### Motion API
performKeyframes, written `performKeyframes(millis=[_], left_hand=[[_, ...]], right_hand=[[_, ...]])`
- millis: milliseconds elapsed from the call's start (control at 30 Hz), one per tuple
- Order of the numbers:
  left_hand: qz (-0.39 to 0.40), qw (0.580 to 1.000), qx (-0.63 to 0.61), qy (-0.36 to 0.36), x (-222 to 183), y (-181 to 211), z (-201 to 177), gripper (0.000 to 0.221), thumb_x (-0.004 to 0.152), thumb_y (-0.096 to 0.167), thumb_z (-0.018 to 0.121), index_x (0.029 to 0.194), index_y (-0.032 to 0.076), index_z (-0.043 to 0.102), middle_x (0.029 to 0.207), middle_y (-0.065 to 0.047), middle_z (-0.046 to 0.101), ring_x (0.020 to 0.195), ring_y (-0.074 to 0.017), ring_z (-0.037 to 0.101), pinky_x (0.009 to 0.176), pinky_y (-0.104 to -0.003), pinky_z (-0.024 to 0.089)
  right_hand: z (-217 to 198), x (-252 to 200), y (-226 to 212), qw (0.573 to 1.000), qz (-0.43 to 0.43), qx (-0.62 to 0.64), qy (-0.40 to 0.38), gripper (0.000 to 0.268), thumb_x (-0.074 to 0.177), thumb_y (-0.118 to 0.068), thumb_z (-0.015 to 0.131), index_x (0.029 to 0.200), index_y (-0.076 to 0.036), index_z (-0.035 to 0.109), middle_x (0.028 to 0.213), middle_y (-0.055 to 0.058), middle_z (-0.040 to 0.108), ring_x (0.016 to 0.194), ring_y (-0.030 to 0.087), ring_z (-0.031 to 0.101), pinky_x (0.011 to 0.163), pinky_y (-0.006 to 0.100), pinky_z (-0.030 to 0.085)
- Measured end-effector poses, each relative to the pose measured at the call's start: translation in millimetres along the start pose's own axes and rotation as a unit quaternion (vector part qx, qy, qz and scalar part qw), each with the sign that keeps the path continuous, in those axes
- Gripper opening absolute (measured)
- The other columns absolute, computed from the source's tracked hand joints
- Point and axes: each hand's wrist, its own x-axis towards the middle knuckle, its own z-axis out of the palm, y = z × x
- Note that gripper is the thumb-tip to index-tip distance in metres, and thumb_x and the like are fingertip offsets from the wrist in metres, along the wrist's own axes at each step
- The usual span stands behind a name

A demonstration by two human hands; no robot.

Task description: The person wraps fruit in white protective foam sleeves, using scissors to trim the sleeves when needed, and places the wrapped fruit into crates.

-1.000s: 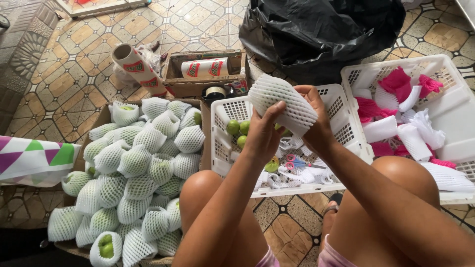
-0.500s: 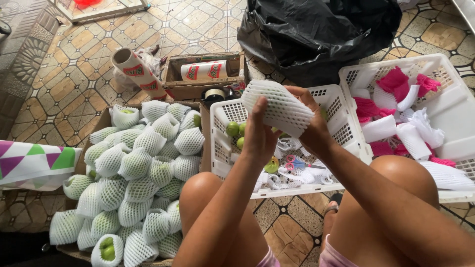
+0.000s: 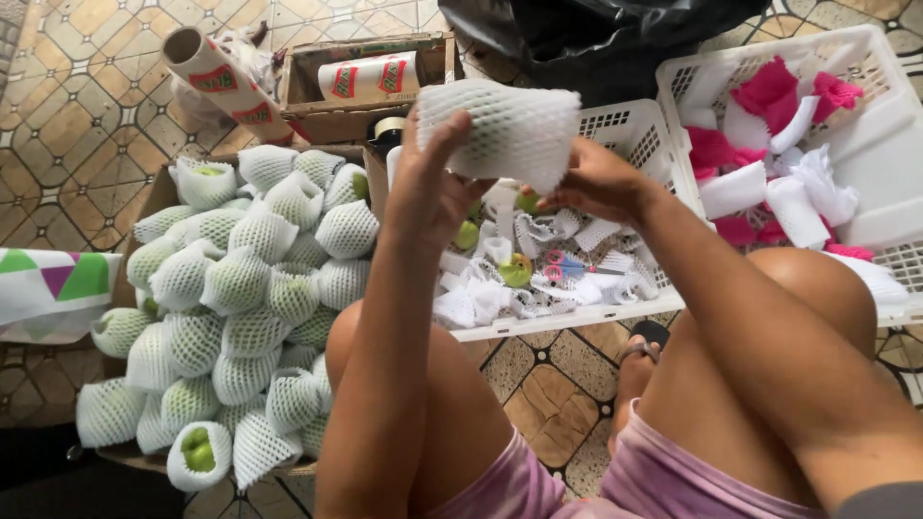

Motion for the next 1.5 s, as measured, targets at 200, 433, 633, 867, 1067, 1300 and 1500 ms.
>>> performKeyframes(millis=[200,433,633,867,1067,1300,1500], left_hand=[[0.025,0.999,-0.017,-0.013,-16,23,-12,0.087,0.074,0.039,0.079,0.137,-0.009,0.044,0.120,-0.027,0.058,0.105,-0.0398,0.065,0.082,-0.041,0.063],[-0.069,0.989,-0.114,0.064,-13,30,-17,0.070,0.077,0.068,0.071,0.113,0.010,0.058,0.100,-0.025,0.072,0.078,-0.0478,0.074,0.062,-0.063,0.065],[-0.070,0.979,-0.153,0.112,-1,27,-30,0.067,0.081,0.067,0.070,0.116,0.012,0.060,0.106,-0.024,0.072,0.083,-0.0483,0.073,0.070,-0.063,0.065],[-0.075,0.975,-0.126,0.169,3,35,-28,0.072,0.079,0.065,0.071,0.128,0.015,0.053,0.113,-0.021,0.068,0.092,-0.0456,0.072,0.078,-0.069,0.060],[-0.104,0.971,-0.146,0.156,17,12,-45,0.073,0.081,0.060,0.075,0.135,0.017,0.050,0.123,-0.021,0.062,0.100,-0.0488,0.068,0.081,-0.073,0.058],[-0.106,0.978,-0.130,0.121,12,8,-50,0.058,0.090,0.065,0.064,0.128,0.022,0.053,0.116,-0.016,0.064,0.100,-0.0456,0.069,0.083,-0.073,0.057],[-0.095,0.992,-0.076,-0.016,-20,28,-34,0.058,0.093,0.051,0.058,0.128,0.004,0.056,0.105,-0.020,0.068,0.080,-0.0312,0.072,0.057,-0.042,0.064]], right_hand=[[-44,38,139,0.953,0.085,-0.149,0.251,0.009,0.097,-0.014,0.073,0.099,-0.006,0.069,0.074,0.005,0.066,0.050,0.008,0.052,0.043,0.019,0.047],[-129,34,348,0.743,0.137,-0.637,0.156,0.047,0.074,-0.038,0.087,0.111,-0.014,0.070,0.103,0.019,0.067,0.100,0.041,0.073,0.086,0.052,0.060],[-110,31,339,0.698,0.169,-0.689,0.096,0.042,0.090,-0.029,0.072,0.131,-0.026,0.062,0.120,0.015,0.058,0.099,0.043,0.075,0.087,0.052,0.062],[-111,42,326,0.650,0.217,-0.727,0.048,0.030,0.084,-0.020,0.077,0.112,-0.018,0.066,0.111,0.010,0.064,0.097,0.037,0.076,0.086,0.049,0.061],[-144,62,234,0.637,0.273,-0.720,0.017,0.020,0.078,-0.022,0.076,0.093,-0.009,0.079,0.090,0.012,0.077,0.094,0.032,0.078,0.082,0.047,0.061],[-144,32,63,0.832,0.278,-0.473,0.081,0.028,0.089,0.006,0.074,0.116,0.003,0.072,0.079,0.026,0.074,0.062,0.036,0.075,0.055,0.043,0.063],[-37,-53,-45,0.973,-0.017,-0.101,0.205,0.065,0.097,-0.009,0.060,0.159,-0.014,0.040,0.100,0.018,0.063,0.078,0.020,0.063,0.067,0.027,0.055]])
